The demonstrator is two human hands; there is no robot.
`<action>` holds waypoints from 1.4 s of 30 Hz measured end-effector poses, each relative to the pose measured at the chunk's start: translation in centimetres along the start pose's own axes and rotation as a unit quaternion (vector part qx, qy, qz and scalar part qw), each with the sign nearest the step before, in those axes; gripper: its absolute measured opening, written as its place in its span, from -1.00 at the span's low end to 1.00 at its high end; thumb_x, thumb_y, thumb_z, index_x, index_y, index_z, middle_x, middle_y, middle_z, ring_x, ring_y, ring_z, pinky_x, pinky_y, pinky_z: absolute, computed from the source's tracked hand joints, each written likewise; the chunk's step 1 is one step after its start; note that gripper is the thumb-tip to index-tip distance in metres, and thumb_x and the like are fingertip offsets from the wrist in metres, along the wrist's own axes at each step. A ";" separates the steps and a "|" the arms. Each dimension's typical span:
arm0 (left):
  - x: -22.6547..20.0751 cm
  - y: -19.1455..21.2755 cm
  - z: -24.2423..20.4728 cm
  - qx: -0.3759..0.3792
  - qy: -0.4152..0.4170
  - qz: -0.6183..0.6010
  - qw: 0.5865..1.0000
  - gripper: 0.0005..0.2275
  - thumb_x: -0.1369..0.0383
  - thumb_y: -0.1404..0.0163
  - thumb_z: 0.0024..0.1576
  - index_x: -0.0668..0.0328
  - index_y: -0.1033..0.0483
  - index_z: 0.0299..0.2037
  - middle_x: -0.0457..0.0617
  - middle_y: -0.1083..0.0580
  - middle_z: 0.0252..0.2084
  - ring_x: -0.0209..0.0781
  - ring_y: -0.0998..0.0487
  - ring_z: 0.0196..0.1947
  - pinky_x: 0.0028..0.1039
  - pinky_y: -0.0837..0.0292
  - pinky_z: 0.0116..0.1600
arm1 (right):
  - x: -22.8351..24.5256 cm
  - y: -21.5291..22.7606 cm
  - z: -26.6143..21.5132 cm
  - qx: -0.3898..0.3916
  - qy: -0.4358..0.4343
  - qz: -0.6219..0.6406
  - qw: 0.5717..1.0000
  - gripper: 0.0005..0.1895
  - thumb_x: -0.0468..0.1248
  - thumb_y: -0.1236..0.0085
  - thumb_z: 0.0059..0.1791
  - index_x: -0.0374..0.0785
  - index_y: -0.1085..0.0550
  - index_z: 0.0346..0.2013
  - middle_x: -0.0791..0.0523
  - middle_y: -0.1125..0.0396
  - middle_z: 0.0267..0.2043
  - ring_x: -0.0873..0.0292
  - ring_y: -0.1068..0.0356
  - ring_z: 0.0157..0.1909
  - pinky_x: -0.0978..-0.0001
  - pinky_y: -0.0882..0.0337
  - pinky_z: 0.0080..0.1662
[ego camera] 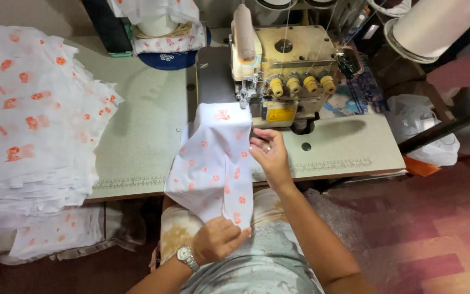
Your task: A person is preparing and sewing small fabric pieces using an industrial sewing machine.
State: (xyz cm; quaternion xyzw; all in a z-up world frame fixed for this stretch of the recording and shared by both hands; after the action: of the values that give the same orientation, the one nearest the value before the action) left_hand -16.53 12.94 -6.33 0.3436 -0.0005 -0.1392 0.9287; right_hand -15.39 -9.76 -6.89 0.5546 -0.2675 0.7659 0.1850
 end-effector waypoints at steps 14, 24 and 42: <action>1.0 -5.8 -3.9 0.116 -0.108 -0.033 0.987 -0.75 0.60 0.07 0.19 0.27 -0.35 -0.58 0.01 -0.35 -0.40 -0.16 -0.17 -0.57 -0.41 -0.13 -0.45 | -0.4 0.0 -4.0 0.009 -0.053 -0.055 0.997 -0.78 -0.39 -0.26 -0.12 -0.24 -0.37 -0.29 0.13 -0.32 -0.29 0.29 -0.35 -0.24 0.57 -0.40 -0.19; 0.5 -4.9 -3.5 0.106 -0.113 -0.007 0.988 -0.78 0.55 0.04 0.20 0.25 -0.37 -0.54 -0.05 -0.26 -0.47 -0.18 -0.17 -0.57 -0.41 -0.14 -0.46 | -1.3 1.1 -6.8 0.013 -0.117 -0.109 0.987 -0.86 -0.37 -0.30 -0.15 -0.20 -0.46 -0.40 0.21 -0.32 -0.47 0.41 -0.18 -0.47 0.62 -0.24 -0.38; 0.0 -2.2 -2.8 0.065 -0.104 0.021 0.992 -0.74 0.57 -0.04 0.17 0.21 -0.33 -0.58 -0.10 -0.18 -0.54 -0.23 -0.15 -0.58 -0.44 -0.03 -0.54 | -0.3 1.0 -8.3 -0.056 -0.057 -0.122 0.989 -0.87 -0.43 -0.28 -0.15 -0.23 -0.46 -0.48 0.14 -0.43 -0.46 0.35 -0.39 -0.41 0.60 -0.44 -0.28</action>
State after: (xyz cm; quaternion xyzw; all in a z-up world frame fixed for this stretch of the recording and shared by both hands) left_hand -16.79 13.17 -9.88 0.3868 -0.1135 -0.1548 0.9020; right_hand -22.08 -5.44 -9.42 0.6141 -0.2506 0.6889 0.2924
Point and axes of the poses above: each hand's wrist, its own z-axis towards the middle knuckle, its own y-axis out of the back of the hand, x = y × z, the point moved 1 cm from there along z, towards the middle knuckle
